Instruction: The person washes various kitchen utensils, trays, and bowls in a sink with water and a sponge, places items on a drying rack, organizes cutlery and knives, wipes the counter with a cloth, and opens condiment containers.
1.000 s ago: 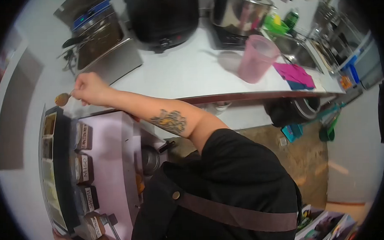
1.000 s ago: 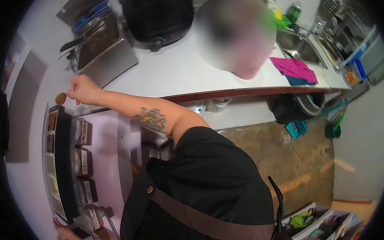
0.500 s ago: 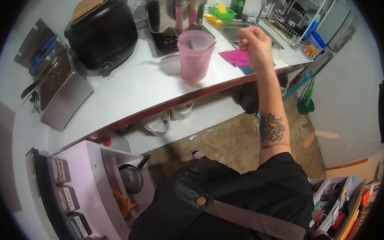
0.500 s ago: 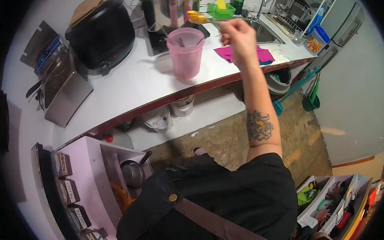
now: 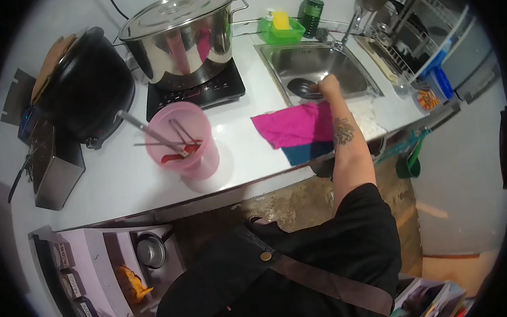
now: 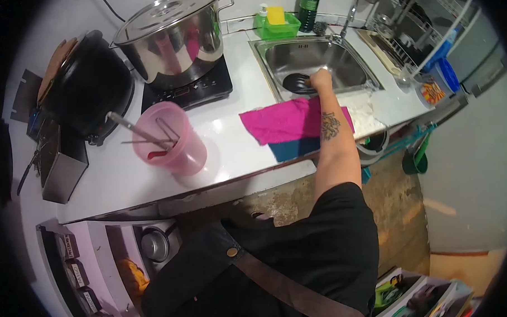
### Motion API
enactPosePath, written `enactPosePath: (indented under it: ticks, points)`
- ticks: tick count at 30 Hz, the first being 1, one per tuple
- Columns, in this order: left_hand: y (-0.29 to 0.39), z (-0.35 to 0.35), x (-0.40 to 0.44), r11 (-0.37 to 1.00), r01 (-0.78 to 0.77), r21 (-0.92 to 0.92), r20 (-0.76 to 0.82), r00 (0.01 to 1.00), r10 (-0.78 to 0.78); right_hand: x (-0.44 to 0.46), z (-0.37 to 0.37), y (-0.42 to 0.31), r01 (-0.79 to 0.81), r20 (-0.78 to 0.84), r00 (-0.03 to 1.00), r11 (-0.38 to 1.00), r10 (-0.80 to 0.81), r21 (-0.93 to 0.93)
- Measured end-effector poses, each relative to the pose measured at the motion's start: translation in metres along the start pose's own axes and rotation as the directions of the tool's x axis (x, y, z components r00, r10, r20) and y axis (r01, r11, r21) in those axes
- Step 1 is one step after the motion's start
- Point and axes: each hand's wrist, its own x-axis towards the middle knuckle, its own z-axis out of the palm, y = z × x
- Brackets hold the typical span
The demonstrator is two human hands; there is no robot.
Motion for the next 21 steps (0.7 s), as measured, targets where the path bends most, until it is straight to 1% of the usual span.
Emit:
enactPosePath:
  ticks: [2, 4, 5, 6, 7, 8, 9, 10, 11, 12, 13, 14, 15, 16, 17, 19, 21]
  points:
    - [0.003, -0.001, -0.001, 0.995, 0.092, -0.044, 0.042, 0.995, -0.09, 0.035, 0.039, 0.02, 0.082, 0.061, 0.996, 0.973, -0.07, -0.218]
    - [-0.032, 0.001, 0.006, 0.971, 0.207, -0.116, 0.098, 0.976, -0.196, 0.054, 0.064, 0.036, 0.126, 0.161, 0.984, 0.92, -0.069, -0.372]
    - [-0.06, 0.004, 0.01, 0.952, 0.263, -0.155, 0.125, 0.961, -0.245, 0.022, 0.029, -0.002, 0.24, 0.322, 0.942, 0.863, -0.095, -0.446]
    - [-0.095, 0.004, 0.017, 0.899, 0.358, -0.252, 0.191, 0.929, -0.317, 0.036, 0.042, 0.009, 0.259, 0.338, 0.934, 0.865, -0.112, -0.43]
    - [-0.128, 0.0, 0.024, 0.947, 0.283, -0.149, 0.28, 0.931, -0.234, 0.052, 0.059, 0.021, 0.394, 0.392, 0.897, 0.767, -0.203, -0.506]
    - [-0.131, 0.001, 0.022, 0.837, 0.412, -0.361, 0.249, 0.907, -0.339, 0.062, 0.074, 0.027, 0.454, 0.43, 0.871, 0.724, -0.239, -0.518]
    - [-0.138, -0.001, 0.027, 0.895, 0.312, -0.32, 0.267, 0.936, -0.231, 0.063, 0.08, 0.031, 0.488, 0.444, 0.855, 0.703, -0.267, -0.517]
    - [-0.08, -0.009, 0.023, 0.673, 0.548, -0.497, 0.339, 0.837, -0.431, 0.063, 0.088, 0.033, 0.515, 0.451, 0.842, 0.69, -0.296, -0.508]
    - [-0.092, -0.005, 0.025, 0.782, 0.414, -0.466, 0.252, 0.909, -0.331, 0.064, 0.096, 0.033, 0.537, 0.456, 0.83, 0.678, -0.32, -0.503]
    - [-0.108, -0.002, 0.029, 0.876, 0.293, -0.383, 0.18, 0.954, -0.24, 0.064, 0.098, 0.031, 0.548, 0.448, 0.826, 0.675, -0.343, -0.494]
    - [-0.067, -0.011, 0.03, 0.873, 0.345, -0.345, 0.209, 0.935, -0.287, 0.063, 0.105, 0.03, 0.557, 0.436, 0.822, 0.672, -0.365, -0.487]
    - [-0.053, -0.012, 0.035, 0.923, 0.318, -0.216, 0.151, 0.945, -0.29, 0.064, 0.108, 0.03, 0.555, 0.415, 0.826, 0.679, -0.381, -0.48]
    - [-0.031, -0.015, 0.035, 0.928, 0.338, -0.157, 0.115, 0.939, -0.323, 0.064, 0.108, 0.028, 0.544, 0.378, 0.836, 0.695, -0.398, -0.47]
    - [-0.042, -0.012, 0.036, 0.962, 0.238, -0.136, 0.05, 0.971, -0.233, 0.065, 0.108, 0.027, 0.528, 0.328, 0.848, 0.718, -0.417, -0.453]
    - [-0.051, -0.01, 0.036, 0.963, 0.233, -0.133, 0.045, 0.972, -0.229, 0.07, 0.104, 0.027, 0.506, 0.269, 0.863, 0.743, -0.429, -0.438]
    - [-0.047, -0.012, 0.041, 0.949, 0.303, -0.089, 0.057, 0.953, -0.298, 0.074, 0.084, 0.026, 0.448, 0.113, 0.891, 0.813, -0.44, -0.372]
    - [-0.055, -0.012, 0.052, 0.954, 0.291, -0.068, 0.027, 0.957, -0.29, 0.08, 0.051, 0.021, 0.404, -0.11, 0.891, 0.879, -0.441, -0.252]
